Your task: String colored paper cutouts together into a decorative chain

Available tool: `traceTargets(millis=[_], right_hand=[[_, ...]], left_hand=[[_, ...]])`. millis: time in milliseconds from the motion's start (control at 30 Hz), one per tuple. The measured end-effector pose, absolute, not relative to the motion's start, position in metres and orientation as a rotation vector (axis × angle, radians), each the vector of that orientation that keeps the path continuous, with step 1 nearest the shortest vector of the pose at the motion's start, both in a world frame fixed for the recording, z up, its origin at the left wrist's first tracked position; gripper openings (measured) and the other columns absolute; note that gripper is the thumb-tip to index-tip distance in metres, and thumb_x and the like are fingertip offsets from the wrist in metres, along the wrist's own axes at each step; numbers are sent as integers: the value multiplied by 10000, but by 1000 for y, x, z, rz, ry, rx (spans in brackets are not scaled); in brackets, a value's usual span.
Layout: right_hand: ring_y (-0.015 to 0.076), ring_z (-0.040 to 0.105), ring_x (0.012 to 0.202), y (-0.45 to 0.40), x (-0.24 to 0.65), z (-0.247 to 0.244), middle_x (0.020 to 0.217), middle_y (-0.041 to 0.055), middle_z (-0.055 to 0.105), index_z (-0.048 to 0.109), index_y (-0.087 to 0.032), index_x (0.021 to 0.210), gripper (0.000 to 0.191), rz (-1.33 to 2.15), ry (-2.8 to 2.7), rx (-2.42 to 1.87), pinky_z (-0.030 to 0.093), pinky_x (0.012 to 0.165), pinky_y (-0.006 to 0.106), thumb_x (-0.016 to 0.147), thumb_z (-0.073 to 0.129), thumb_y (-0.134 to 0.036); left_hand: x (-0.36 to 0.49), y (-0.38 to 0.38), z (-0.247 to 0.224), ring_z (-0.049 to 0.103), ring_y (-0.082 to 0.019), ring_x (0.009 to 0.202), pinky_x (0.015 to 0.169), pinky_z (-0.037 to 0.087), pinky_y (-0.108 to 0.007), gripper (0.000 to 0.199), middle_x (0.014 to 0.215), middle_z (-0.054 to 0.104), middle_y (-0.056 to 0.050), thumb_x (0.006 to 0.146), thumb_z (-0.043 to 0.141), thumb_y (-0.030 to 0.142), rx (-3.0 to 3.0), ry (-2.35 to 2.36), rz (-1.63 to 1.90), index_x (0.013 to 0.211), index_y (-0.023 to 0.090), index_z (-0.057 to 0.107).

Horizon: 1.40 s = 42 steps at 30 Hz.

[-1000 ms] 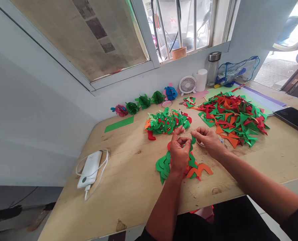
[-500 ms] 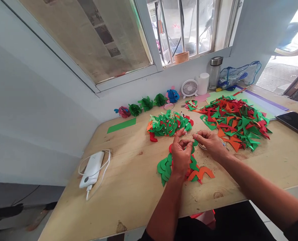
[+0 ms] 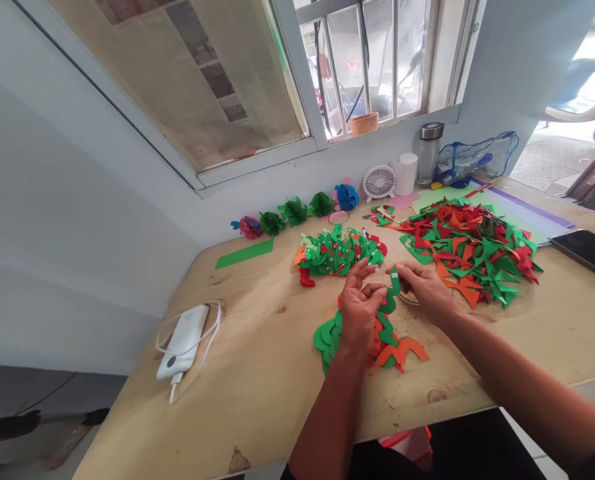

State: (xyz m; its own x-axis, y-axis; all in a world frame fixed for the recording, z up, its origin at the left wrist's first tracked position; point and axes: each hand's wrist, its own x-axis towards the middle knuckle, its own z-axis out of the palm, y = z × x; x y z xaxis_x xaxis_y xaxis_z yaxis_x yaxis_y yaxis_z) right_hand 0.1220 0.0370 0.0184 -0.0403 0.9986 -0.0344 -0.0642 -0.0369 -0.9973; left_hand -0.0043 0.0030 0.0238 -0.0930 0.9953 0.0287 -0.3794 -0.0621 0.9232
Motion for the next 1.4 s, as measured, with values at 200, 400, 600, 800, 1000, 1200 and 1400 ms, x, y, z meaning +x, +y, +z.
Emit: traceTargets(millis=[200,400,600,800,1000,1200,1400], right_hand=[[98,426,506,34,120,20,592,-22,546,649,-188,754,308,1468,-1064,-1120,294,458,236,613,703,-457],[86,418,473,32,118,24,541,-43,510,612,-174,686,340,1572,-918,-1077,313,465,239,531,781,-427],[77,415,465,32,119,21,527,-50,489,577,-169,662,360,1535,-914,-1098,305,457,229,531,778,-437],[80,411,469,32,120,21,524,-56,475,572,-165,664,349,1497,-976,-1105,296,457,230,552,751,-444],[65,364,472,36,121,14,513,-61,453,564,-168,606,264,1441,-995,-1060,277,452,219,583,738,-365],[63,387,486,40,123,12,585,-37,508,583,-169,658,230,1369,-991,-1035,306,459,217,633,707,-361],[87,453,557,32,119,21,654,-26,559,583,-186,898,328,1327,-1113,-1026,338,491,215,654,698,-374]], left_hand=[[-2,1,25,594,-76,724,662,479,-206,606,1142,566,-60,634,679,127,864,868,1427,1200,253,505],[2,-1,23,588,-61,720,693,470,-202,602,1144,572,-65,640,675,100,879,848,1414,1199,247,507],[4,-2,20,606,-79,744,686,474,-203,570,1130,574,-71,645,665,92,904,876,1420,1178,227,515],[7,-3,16,602,-84,741,640,471,-194,589,1150,567,-79,677,642,101,962,884,1451,1227,249,490],[6,-2,16,582,-60,685,629,466,-191,625,1250,524,-102,653,649,91,972,941,1473,1236,258,493],[-1,4,18,612,-81,731,671,488,-210,572,1309,479,-124,634,654,115,887,1109,1636,1182,216,526],[-1,6,17,629,-102,722,652,489,-203,538,1058,633,-97,654,638,142,858,1229,1682,1178,177,523]])
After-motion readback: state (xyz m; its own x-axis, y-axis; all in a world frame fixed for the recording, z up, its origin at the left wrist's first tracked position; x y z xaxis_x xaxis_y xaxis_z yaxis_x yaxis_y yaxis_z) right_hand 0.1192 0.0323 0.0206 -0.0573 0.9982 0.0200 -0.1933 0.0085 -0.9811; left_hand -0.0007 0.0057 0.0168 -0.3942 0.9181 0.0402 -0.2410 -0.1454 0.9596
